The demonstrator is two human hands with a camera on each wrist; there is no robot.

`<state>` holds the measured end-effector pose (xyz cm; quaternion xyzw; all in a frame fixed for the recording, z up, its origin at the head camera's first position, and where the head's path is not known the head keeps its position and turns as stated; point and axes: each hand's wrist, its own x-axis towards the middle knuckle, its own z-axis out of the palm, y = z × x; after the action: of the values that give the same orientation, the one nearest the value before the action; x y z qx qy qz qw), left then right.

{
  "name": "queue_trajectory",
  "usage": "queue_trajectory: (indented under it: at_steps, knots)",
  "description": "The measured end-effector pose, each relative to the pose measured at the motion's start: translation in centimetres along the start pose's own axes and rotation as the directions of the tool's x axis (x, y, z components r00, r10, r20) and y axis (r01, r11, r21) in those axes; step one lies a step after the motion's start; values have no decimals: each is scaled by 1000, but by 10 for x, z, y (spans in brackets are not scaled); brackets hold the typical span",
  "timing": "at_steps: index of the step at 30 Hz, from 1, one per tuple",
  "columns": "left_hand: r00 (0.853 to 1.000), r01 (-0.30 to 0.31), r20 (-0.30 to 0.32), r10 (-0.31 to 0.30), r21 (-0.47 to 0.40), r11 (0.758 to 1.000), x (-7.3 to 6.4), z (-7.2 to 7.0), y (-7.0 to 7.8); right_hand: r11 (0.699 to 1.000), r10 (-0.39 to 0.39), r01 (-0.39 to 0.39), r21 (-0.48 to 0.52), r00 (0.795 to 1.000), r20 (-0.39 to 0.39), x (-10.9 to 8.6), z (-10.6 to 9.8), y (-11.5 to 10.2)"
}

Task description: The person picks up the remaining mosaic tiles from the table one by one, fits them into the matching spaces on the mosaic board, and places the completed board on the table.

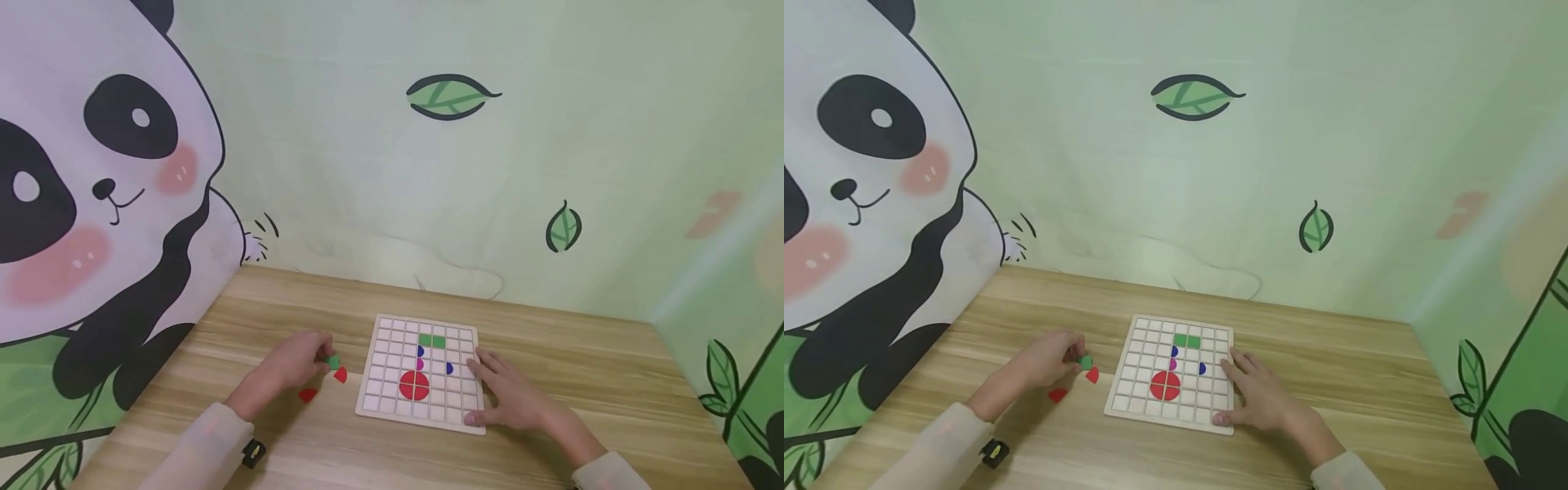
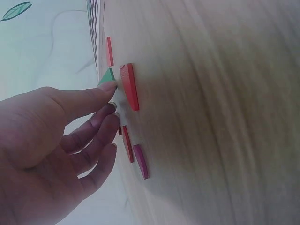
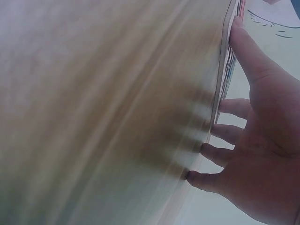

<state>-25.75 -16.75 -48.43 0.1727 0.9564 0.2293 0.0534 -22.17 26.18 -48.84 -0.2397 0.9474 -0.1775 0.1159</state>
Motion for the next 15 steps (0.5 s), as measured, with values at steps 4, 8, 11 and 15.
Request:
queue_trajectory:
  at_steps: [4, 8, 11, 15]
  knots:
    - [1000, -1, 2, 1, 3, 1000, 1, 0, 0, 1000, -7, 7, 2, 1000, 1, -1, -1, 0]
    - [1000, 2, 12, -2, -22, 1000, 3, -2, 0, 1000, -22, 22, 0, 1000, -12, -2, -4, -1]
    - [1000, -13, 16, 13, -39, 999, 3, -5, -2, 1000, -28, 27, -8, 999, -17, -2, -6, -2]
    - [999, -38, 12, 38, -24, 999, 3, -9, -4, 1000, -27, 27, -13, 1000, -6, -2, -6, -3]
